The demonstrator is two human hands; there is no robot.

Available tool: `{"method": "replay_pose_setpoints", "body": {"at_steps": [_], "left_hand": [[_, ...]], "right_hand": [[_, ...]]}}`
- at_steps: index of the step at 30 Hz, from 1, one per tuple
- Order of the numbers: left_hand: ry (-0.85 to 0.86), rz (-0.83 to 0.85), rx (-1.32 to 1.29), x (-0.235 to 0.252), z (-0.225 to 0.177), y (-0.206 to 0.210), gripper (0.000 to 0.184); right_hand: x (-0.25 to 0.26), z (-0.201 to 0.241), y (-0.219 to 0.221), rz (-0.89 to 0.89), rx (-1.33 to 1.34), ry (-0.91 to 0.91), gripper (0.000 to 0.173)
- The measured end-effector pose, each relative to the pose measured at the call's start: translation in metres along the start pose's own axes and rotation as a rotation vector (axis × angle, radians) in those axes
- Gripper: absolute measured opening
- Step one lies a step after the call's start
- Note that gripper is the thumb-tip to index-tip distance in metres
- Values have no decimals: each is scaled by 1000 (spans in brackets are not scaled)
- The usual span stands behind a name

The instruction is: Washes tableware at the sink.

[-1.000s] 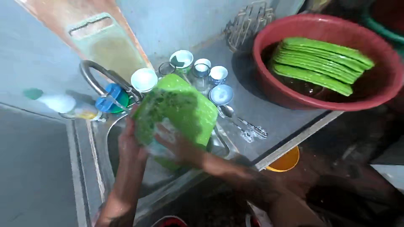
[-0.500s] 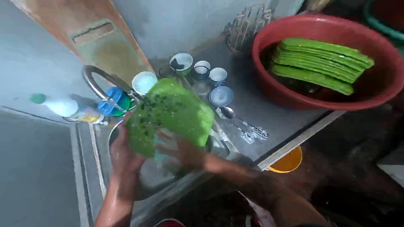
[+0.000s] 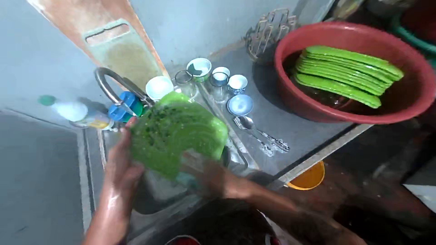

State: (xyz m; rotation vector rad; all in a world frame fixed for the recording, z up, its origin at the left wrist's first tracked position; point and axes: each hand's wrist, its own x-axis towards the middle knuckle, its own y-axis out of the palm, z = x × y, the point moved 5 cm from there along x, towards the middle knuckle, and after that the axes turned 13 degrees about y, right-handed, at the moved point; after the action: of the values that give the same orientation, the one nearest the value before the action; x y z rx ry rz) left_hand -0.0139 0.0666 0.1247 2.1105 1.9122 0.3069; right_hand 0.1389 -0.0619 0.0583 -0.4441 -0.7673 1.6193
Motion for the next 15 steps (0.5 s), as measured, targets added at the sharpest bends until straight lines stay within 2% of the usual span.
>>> {"method": "replay_pose_setpoints", "body": {"at_steps": [2, 4, 5, 6, 7, 8, 9, 10, 11, 13, 15], "left_hand": [[-86, -96, 45, -7, -10, -7, 34], [-150, -121, 127, -14, -13, -12, 38], [-140, -61, 182, -14, -13, -19, 41], [-104, 69, 239, -13, -13, -27, 45], [-55, 200, 297, -10, -12, -36, 39], [-16, 271, 340, -8, -10, -40, 23], [8, 300, 347, -8, -6, -40, 20], [13, 335, 309, -12, -2, -36, 29], [16, 394, 252, -16, 3, -32, 38], [33, 472, 116, -19, 15, -21, 45], [33, 432, 74, -24, 21, -11, 40]], "right_hand": [[-22, -22, -29, -57, 41, 16, 63], [-23, -24, -72, -84, 168, 57, 46], [-18, -23, -96, -92, 248, 96, 37], [-11, -24, -119, -113, 356, 173, 31], [-3, -28, -139, -182, 485, 233, 33], [8, -34, -153, -265, 640, 302, 35], [23, -42, -161, -358, 761, 385, 37], [40, -50, -164, -472, 808, 429, 35], [58, -56, -163, -589, 774, 402, 38], [87, -51, -152, -780, 485, 170, 43], [94, -20, -119, -799, 233, -87, 48]]}}
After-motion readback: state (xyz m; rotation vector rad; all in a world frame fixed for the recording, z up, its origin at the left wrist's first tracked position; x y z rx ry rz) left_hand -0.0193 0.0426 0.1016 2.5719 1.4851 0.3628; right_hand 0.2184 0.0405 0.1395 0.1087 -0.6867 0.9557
